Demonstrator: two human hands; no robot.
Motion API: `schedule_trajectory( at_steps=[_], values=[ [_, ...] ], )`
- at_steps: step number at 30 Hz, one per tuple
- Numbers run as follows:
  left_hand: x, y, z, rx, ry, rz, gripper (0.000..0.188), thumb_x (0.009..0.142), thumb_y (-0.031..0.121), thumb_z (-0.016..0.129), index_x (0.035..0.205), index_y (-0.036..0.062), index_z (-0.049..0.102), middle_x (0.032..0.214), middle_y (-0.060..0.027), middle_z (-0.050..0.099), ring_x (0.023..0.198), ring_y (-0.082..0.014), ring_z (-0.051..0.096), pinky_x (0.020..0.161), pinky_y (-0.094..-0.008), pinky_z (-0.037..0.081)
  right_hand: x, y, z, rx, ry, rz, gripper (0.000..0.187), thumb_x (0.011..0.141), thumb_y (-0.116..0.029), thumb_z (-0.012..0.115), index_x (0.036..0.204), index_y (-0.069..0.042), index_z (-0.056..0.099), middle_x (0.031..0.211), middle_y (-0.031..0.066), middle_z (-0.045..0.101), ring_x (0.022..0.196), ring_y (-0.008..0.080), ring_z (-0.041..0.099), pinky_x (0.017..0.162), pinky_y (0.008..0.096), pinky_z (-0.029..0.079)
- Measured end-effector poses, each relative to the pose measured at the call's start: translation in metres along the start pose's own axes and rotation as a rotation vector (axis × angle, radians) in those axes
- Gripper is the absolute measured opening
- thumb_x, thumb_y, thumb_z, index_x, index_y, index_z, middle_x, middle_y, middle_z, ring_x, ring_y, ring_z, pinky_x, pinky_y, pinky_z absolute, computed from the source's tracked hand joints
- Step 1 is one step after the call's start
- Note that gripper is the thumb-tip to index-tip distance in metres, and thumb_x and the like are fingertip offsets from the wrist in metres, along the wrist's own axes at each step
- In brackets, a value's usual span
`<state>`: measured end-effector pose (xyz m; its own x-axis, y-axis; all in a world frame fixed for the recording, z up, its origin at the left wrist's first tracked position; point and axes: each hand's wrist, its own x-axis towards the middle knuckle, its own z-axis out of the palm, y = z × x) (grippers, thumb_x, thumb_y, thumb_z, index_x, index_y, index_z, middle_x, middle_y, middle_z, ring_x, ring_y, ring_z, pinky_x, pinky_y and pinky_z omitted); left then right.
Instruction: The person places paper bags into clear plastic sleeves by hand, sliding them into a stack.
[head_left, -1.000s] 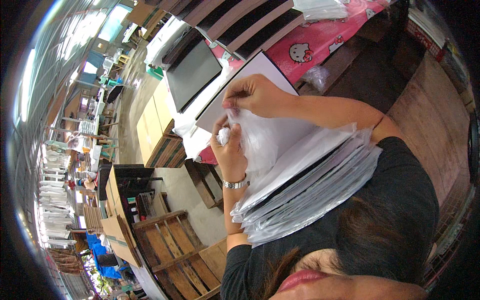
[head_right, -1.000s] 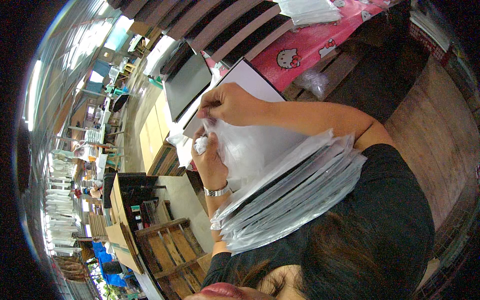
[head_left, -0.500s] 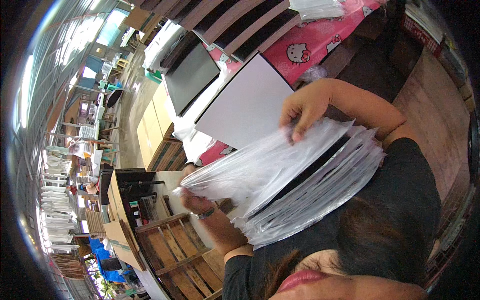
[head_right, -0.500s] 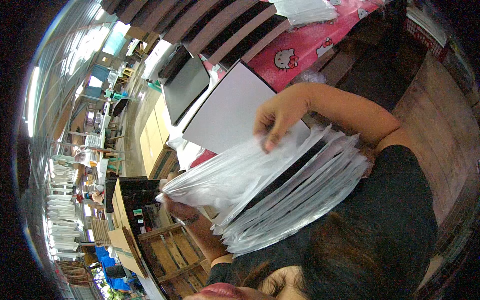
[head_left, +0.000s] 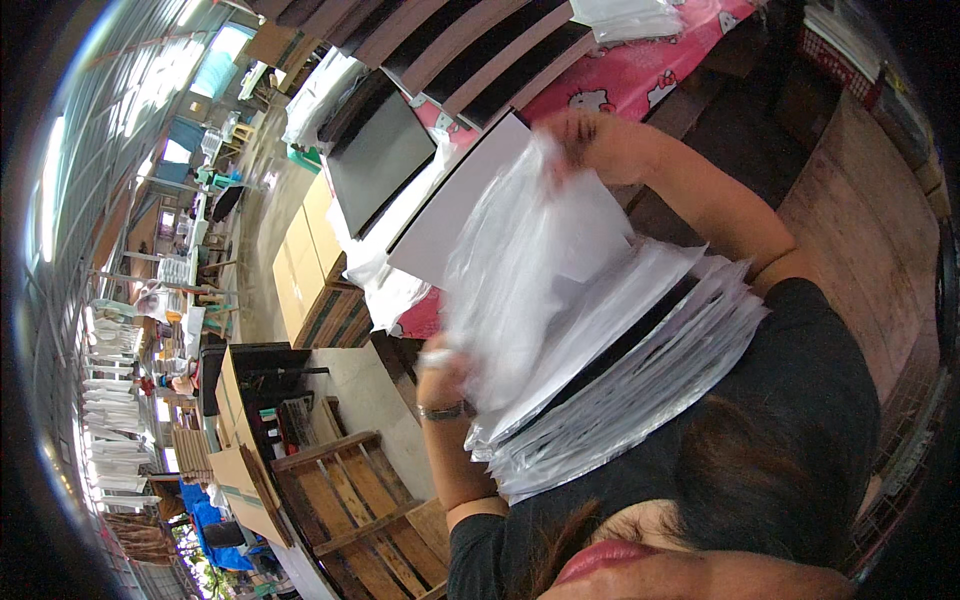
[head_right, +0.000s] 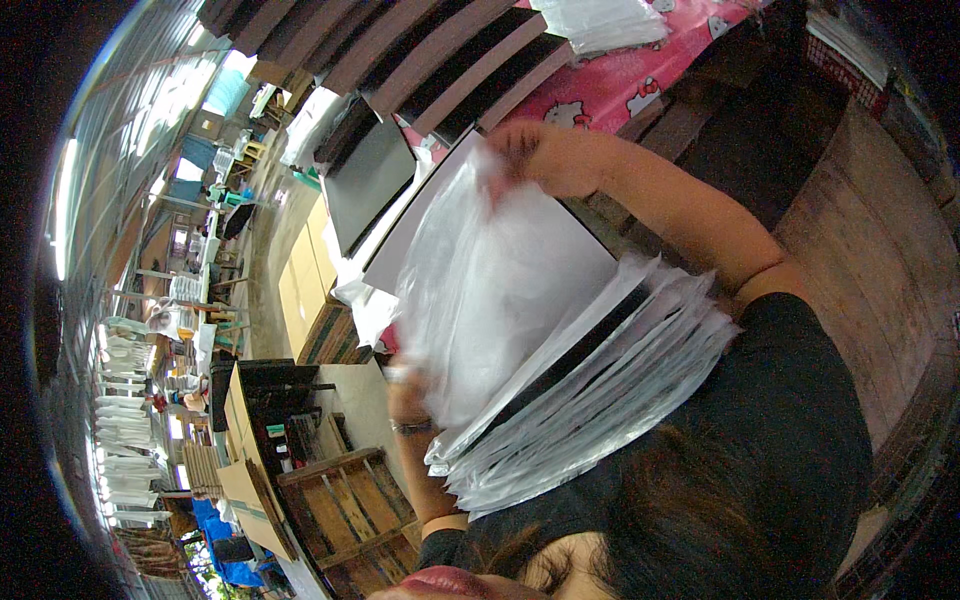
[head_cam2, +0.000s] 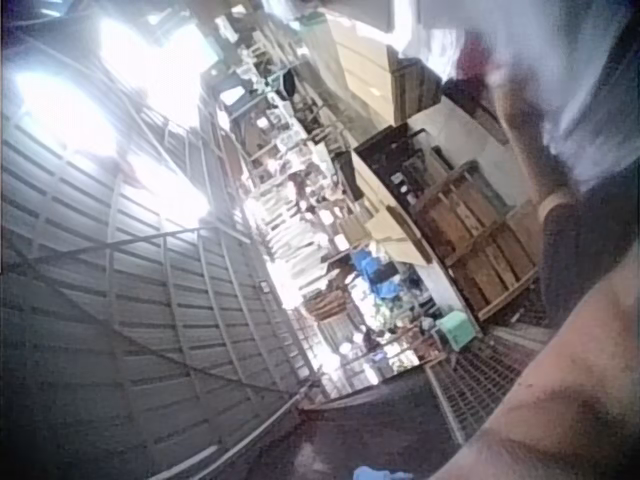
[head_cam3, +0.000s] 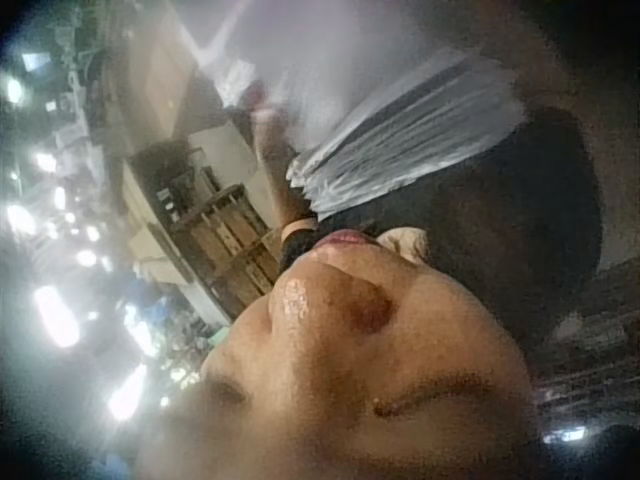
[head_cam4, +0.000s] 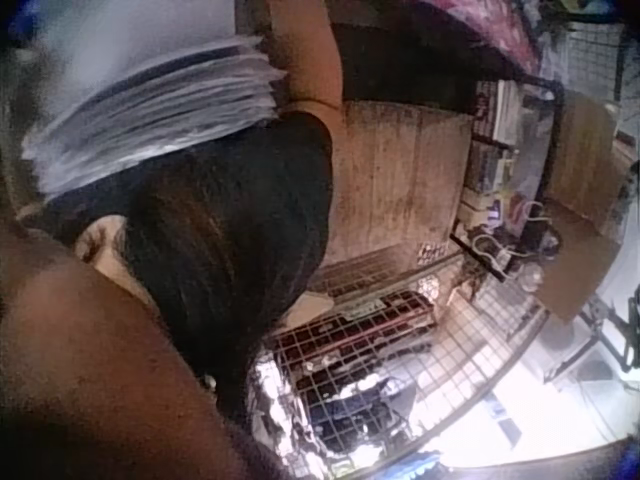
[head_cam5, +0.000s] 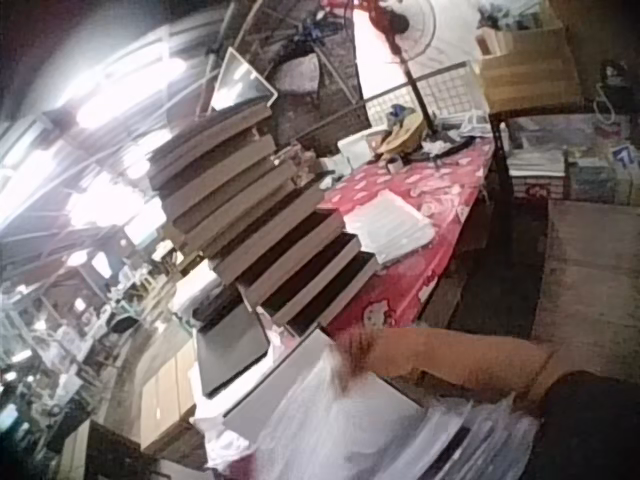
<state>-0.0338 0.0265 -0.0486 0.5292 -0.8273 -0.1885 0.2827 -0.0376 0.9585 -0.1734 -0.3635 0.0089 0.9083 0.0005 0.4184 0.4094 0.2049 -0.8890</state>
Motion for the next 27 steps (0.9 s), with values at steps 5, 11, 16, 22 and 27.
schedule_trajectory(
  at_steps=[5,11,16,22,27],
  values=[
    [0.02,0.037,0.05,-0.163,0.198,0.174,0.037,0.076,0.018,0.061,0.107,-0.0022,0.056,0.083,-0.0103,0.064,0.059,-0.0109,0.056,0.048,-0.0233,0.042,0.013,-0.013,0.006,0.156,0.238,0.335,0.032,0.079,-0.007,0.06,0.11,-0.008,0.052,0.069,-0.0014,0.048,0.059,0.0067,0.044,0.057,0.0228,0.04],
    [0.077,0.053,0.031,0.135,0.707,0.396,0.044,0.081,0.009,0.052,0.123,0.0004,0.046,0.084,-0.0028,0.061,0.058,-0.0079,0.052,0.045,-0.0204,0.036,0.025,0.002,-0.01,-0.541,0.328,-0.054,0.042,0.073,-0.001,0.056,0.114,-0.008,0.056,0.084,0.0047,0.049,0.076,0.014,0.053,0.067,0.0263,0.044],
    [0.078,0.033,0.049,0.65,0.797,0.505,0.054,0.079,-0.004,0.041,0.132,-0.002,0.04,0.097,-0.0133,0.062,0.058,-0.012,0.049,0.051,-0.0269,0.043,0.015,0.034,0.005,-1.243,0.525,-0.373,0.047,0.073,0.007,0.053,0.117,-0.01,0.057,0.091,0.0093,0.048,0.088,0.0244,0.053,0.076,0.0307,0.045],
    [0.001,0.04,0.06,0.823,0.688,0.616,0.023,0.075,0.0,0.053,0.095,-0.0052,0.064,0.078,-0.0087,0.06,0.055,-0.0077,0.051,0.046,-0.0228,0.038,-0.02,-0.038,0.02,-0.643,0.216,0.298,0.018,0.076,-0.003,0.056,0.093,-0.003,0.06,0.089,0.0084,0.058,0.076,0.0175,0.059,0.069,0.0317,0.047],
    [0.008,0.04,0.028,0.121,0.236,-0.149,0.018,0.076,0.022,0.066,0.073,0.0054,0.061,0.061,0.0012,0.056,0.045,-0.0066,0.046,0.04,-0.0198,0.032,-0.052,-0.006,-0.017,0.167,0.123,0.452,0.023,0.076,-0.005,0.064,0.099,-0.002,0.058,0.087,0.0043,0.062,0.071,0.0121,0.06,0.06,0.0296,0.051]
  ],
)
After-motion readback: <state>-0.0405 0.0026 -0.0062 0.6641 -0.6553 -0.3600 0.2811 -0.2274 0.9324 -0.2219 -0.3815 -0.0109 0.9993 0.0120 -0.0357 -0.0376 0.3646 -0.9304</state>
